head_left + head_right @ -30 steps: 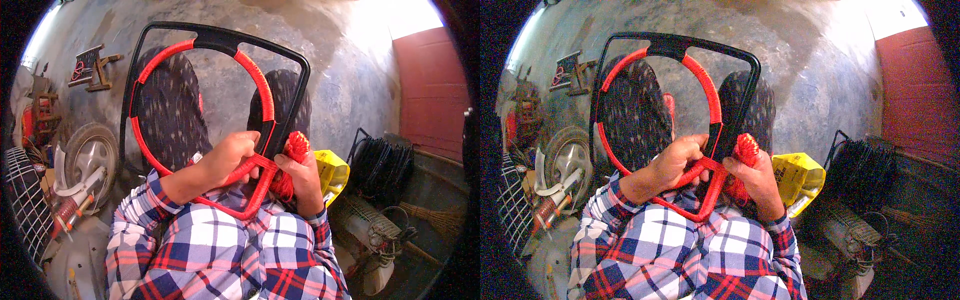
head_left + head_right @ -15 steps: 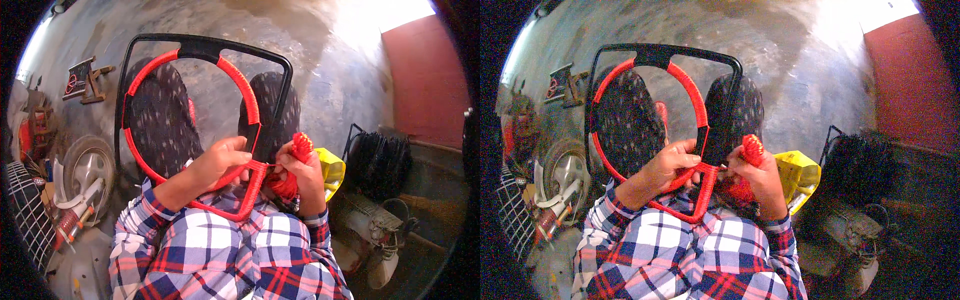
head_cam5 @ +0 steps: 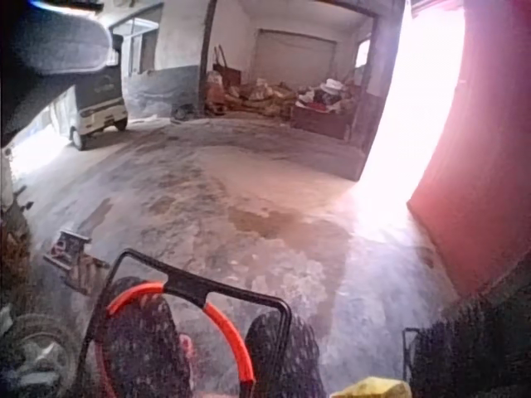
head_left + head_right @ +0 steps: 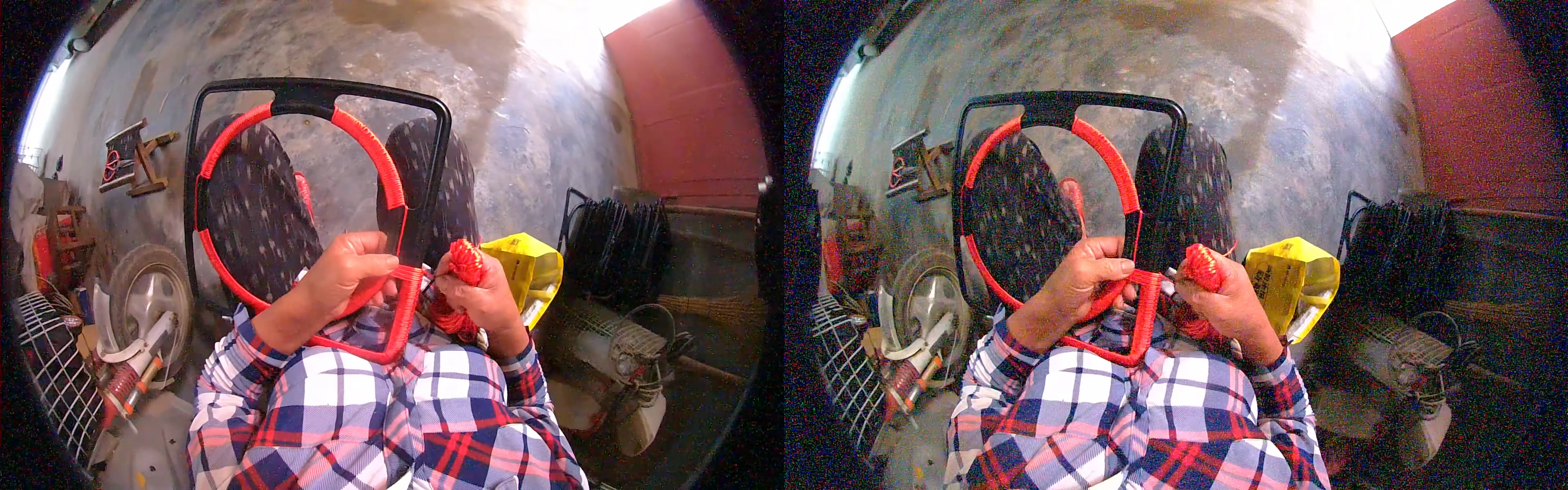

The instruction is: The person sits on the floor and wraps a red cord around the black frame of a rectangular object. They repeatedly loop the cord around the frame's edge, pulling it tight to secure it in place.

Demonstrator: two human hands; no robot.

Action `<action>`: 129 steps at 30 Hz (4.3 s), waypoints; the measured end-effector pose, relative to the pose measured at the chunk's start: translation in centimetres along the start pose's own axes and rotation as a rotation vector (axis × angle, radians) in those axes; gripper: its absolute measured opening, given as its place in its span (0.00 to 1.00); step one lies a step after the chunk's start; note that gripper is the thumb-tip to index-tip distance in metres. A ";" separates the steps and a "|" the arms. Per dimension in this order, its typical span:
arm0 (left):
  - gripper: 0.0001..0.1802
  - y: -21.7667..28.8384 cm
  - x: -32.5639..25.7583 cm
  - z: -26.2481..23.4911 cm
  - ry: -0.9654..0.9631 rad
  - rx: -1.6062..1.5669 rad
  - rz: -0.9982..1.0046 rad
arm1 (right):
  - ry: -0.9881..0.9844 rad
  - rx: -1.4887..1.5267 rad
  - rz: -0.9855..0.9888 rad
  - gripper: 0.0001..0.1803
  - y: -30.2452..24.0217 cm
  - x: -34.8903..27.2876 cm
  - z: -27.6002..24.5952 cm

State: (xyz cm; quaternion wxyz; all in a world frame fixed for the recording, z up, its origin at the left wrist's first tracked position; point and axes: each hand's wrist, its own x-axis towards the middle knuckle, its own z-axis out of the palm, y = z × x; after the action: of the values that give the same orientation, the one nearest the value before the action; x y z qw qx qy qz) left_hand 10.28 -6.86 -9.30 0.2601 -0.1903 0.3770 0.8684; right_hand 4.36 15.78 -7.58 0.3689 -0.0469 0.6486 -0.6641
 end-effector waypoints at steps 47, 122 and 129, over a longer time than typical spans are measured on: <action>0.20 -0.8 -0.2 -3.0 0.253 0.688 0.426 | 0.543 -0.755 -1.019 0.17 -1.8 4.6 0.5; 0.11 0.6 -1.1 1.0 0.023 0.010 0.209 | 0.252 0.218 -0.297 0.18 -3.0 -3.5 -9.2; 0.08 0.5 -1.0 0.8 0.119 0.151 0.172 | 0.471 -0.074 -0.297 0.14 -2.7 -1.2 -7.6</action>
State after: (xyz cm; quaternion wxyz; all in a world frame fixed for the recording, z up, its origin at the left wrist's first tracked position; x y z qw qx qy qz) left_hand 10.65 -6.79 -8.01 0.1754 -0.1883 0.4711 0.8437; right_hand -0.03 22.45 -5.80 0.1048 0.0006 0.7262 -0.6794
